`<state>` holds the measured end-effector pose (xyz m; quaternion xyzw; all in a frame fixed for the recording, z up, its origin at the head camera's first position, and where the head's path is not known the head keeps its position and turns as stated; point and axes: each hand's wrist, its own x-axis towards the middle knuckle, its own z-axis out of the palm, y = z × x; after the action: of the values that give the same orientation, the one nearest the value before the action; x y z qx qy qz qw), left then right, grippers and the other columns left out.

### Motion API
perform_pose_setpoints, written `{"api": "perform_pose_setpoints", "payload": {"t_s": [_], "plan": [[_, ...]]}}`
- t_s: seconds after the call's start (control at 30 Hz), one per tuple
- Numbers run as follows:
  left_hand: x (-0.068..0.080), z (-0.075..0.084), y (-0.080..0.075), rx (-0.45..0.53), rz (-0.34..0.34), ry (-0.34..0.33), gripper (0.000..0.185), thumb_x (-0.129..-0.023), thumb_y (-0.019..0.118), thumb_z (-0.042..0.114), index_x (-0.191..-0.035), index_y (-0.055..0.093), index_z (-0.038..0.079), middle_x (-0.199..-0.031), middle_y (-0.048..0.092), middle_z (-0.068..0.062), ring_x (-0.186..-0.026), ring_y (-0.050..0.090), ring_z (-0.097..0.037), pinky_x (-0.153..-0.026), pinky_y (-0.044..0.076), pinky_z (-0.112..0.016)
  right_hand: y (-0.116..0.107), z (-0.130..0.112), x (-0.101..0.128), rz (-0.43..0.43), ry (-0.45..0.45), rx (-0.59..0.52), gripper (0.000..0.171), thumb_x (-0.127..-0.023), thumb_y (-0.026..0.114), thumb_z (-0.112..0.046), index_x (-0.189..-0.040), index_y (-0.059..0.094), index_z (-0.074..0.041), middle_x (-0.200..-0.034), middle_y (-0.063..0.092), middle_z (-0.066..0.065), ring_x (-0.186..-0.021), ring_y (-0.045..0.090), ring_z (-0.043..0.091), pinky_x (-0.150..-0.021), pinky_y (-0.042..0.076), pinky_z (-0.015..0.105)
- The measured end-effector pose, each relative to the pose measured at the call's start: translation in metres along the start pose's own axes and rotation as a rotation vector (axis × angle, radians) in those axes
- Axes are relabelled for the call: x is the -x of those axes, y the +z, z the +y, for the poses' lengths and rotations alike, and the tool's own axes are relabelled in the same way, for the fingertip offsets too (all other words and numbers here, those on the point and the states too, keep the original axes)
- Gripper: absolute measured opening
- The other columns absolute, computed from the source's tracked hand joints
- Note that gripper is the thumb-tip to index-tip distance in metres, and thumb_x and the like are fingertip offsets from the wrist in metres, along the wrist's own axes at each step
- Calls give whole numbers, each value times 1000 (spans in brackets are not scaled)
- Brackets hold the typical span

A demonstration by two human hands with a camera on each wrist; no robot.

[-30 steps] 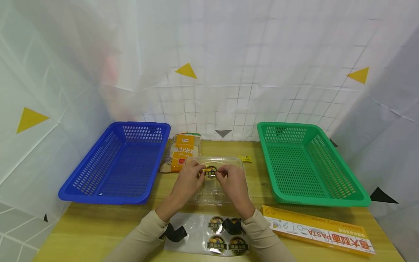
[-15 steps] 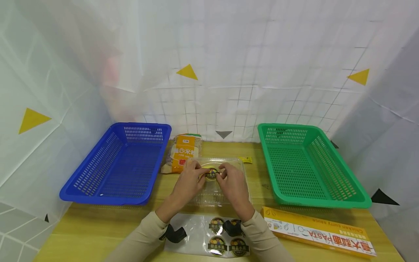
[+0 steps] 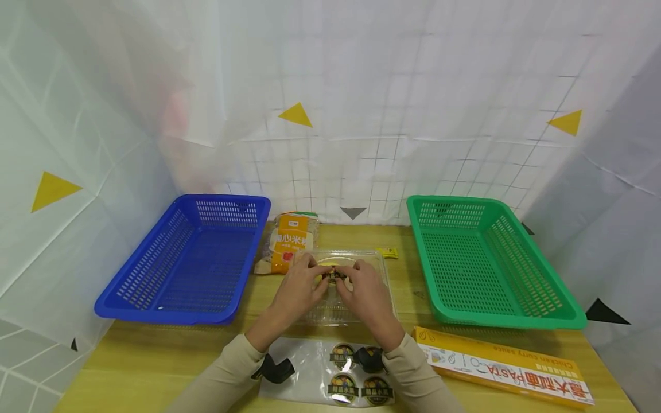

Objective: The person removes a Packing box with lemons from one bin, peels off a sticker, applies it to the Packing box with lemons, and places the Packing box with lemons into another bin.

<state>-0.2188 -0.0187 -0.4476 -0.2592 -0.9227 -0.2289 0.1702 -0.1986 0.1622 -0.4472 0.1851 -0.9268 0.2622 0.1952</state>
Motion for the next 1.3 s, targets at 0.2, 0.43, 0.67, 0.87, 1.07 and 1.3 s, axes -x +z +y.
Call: {"api": "perform_pose_setpoints", "payload": {"t_s": [0.2, 0.43, 0.67, 0.87, 1.07, 1.3], "plan": [[1, 0, -1, 45, 22, -20, 20, -95, 78, 21, -110, 81, 7, -88, 50, 0, -75, 48, -14, -63, 44, -25, -1, 0, 0, 2, 17, -26, 23, -91, 81, -11, -114, 80, -9, -78, 53, 5, -61, 37, 16, -52, 35, 32], [2, -1, -7, 178, 120, -4, 14, -93, 76, 7, -105, 78, 2, -98, 59, -7, -88, 56, -22, -76, 54, -34, -10, 2, -2, 115, 51, -159, 23, -88, 79, -1, -111, 76, -1, -85, 60, 3, -71, 51, 22, -58, 42, 34], [0, -12, -20, 239, 220, -12, 14, -93, 73, 2, -107, 77, 0, -104, 60, -10, -87, 58, -23, -74, 56, -35, -25, 8, -5, 302, 14, -190, 21, -85, 78, 6, -105, 77, 0, -85, 67, 9, -73, 61, 27, -56, 52, 41], [1, -22, -27, 285, 285, -57, 18, -91, 71, 1, -109, 76, -2, -106, 62, -14, -101, 59, -31, -85, 55, -45, -31, 13, -5, 319, 60, -183, 19, -85, 79, 5, -103, 77, -1, -93, 72, 12, -79, 66, 32, -60, 56, 50], [3, -28, -28, 282, 318, -61, 21, -90, 70, 0, -110, 73, -5, -109, 63, -18, -104, 61, -37, -91, 53, -50, -32, 15, -4, 295, 98, -184, 17, -87, 79, 1, -104, 77, -1, -99, 72, 14, -88, 63, 35, -66, 57, 51], [3, -31, -30, 293, 313, -77, 25, -90, 71, 2, -113, 73, -5, -110, 63, -19, -105, 62, -37, -91, 53, -52, -31, 16, -3, 274, 134, -194, 16, -89, 78, -2, -105, 78, -2, -104, 71, 14, -93, 63, 37, -70, 56, 52]]}}
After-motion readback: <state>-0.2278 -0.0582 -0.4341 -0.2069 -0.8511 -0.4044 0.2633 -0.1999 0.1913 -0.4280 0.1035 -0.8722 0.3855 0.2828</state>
